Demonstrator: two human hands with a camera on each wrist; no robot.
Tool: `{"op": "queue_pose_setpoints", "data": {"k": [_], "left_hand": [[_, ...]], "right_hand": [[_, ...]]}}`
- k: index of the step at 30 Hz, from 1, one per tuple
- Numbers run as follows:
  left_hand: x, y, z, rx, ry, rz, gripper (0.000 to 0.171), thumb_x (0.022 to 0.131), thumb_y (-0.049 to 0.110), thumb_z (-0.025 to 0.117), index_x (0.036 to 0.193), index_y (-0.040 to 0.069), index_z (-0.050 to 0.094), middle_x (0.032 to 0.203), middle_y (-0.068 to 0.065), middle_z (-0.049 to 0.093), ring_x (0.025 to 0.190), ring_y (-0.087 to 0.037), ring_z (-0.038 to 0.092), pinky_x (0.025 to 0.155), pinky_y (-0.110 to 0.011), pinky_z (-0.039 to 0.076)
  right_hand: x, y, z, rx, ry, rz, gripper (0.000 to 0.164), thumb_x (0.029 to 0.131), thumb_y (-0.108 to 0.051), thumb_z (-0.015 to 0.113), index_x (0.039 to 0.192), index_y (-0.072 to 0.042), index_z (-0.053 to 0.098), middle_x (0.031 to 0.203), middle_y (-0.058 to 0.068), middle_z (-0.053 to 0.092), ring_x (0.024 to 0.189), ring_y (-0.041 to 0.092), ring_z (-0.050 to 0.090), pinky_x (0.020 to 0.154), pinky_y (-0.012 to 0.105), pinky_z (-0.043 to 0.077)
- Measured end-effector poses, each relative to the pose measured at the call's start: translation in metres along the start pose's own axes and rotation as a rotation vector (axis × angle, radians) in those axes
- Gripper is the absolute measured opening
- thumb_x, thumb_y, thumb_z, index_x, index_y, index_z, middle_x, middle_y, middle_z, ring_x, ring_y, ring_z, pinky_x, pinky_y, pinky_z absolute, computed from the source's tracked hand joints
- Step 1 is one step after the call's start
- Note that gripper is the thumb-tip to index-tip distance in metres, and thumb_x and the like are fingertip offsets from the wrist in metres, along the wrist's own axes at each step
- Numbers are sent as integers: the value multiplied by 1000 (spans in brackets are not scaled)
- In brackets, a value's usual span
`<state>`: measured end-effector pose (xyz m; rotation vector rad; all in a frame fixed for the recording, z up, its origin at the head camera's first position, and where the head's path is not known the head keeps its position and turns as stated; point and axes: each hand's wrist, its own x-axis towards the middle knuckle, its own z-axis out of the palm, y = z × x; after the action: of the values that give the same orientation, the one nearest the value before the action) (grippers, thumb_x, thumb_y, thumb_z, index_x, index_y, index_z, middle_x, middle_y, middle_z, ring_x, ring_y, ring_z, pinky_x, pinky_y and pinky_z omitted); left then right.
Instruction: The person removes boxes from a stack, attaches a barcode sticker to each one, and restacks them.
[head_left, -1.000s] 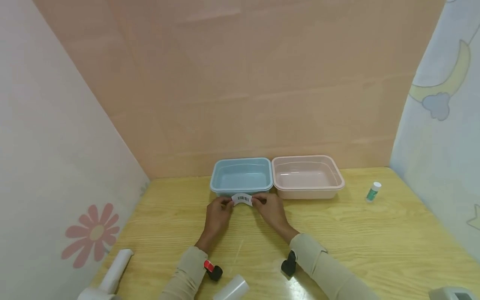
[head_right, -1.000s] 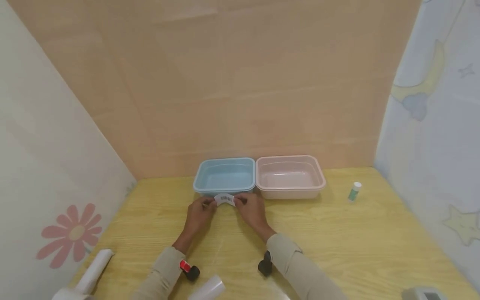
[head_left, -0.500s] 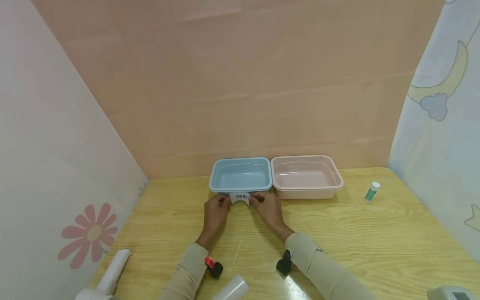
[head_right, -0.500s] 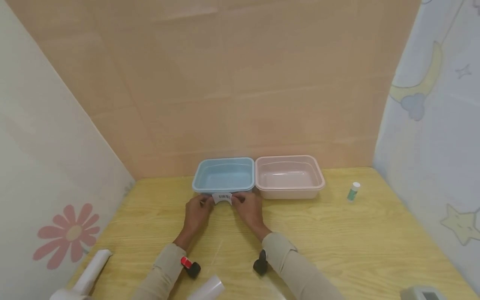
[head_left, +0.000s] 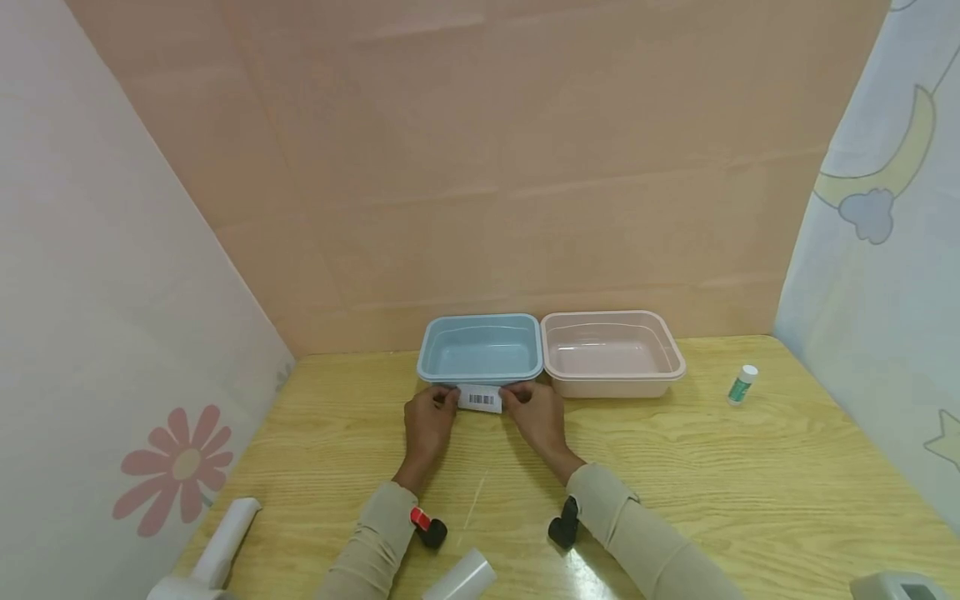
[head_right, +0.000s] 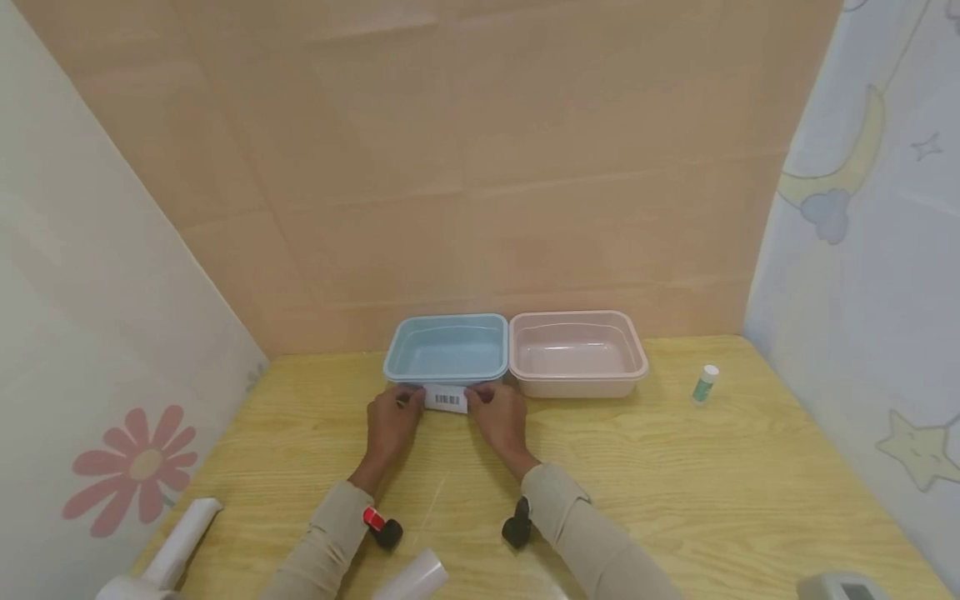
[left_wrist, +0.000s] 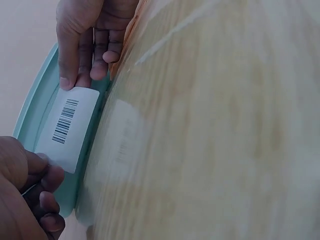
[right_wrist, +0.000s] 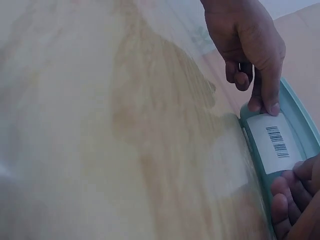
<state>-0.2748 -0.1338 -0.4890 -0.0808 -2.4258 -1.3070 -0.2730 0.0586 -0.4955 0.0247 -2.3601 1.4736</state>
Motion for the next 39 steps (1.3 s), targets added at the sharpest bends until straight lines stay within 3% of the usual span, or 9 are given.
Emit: {"op": "queue_pose_setpoints", "data": {"k": [5,13,28,39], "left_hand": [[-2,3,1,2,14,-9,8,92,15,75,88,8,74,81,-1,69,68,-12,61,60,-31,50],[-2,6,4,-2,20,-5,10,91,12,76,84,8,71,80,-2,68,72,-14,62,65,-32,51],[2,2,6,4,-4,-7,12,92,12,75,81,9,70,78,0,69,71,-13,64,64,-32,53],[3,4,7,-2,27,-23,13,93,15,74,81,9,72,76,3,70,72,-13,64,64,-33,52]], "right_hand": [[-2,1,1,-10,9,-26,11,89,-26,79,89,-16,79,79,-7,70,75,10,63,67,30,51],[-4,-3,2,0,-1,-85,7,87,-25,81,87,-18,79,74,-10,70,69,7,64,62,28,52],[-3,-3,0,-4,13,-38,6,89,-21,79,91,-17,80,73,-11,69,64,7,62,56,28,50],[-6,-3,0,35,27,-34,4,90,-18,77,93,-15,79,83,-10,73,73,7,66,61,26,51]]}}
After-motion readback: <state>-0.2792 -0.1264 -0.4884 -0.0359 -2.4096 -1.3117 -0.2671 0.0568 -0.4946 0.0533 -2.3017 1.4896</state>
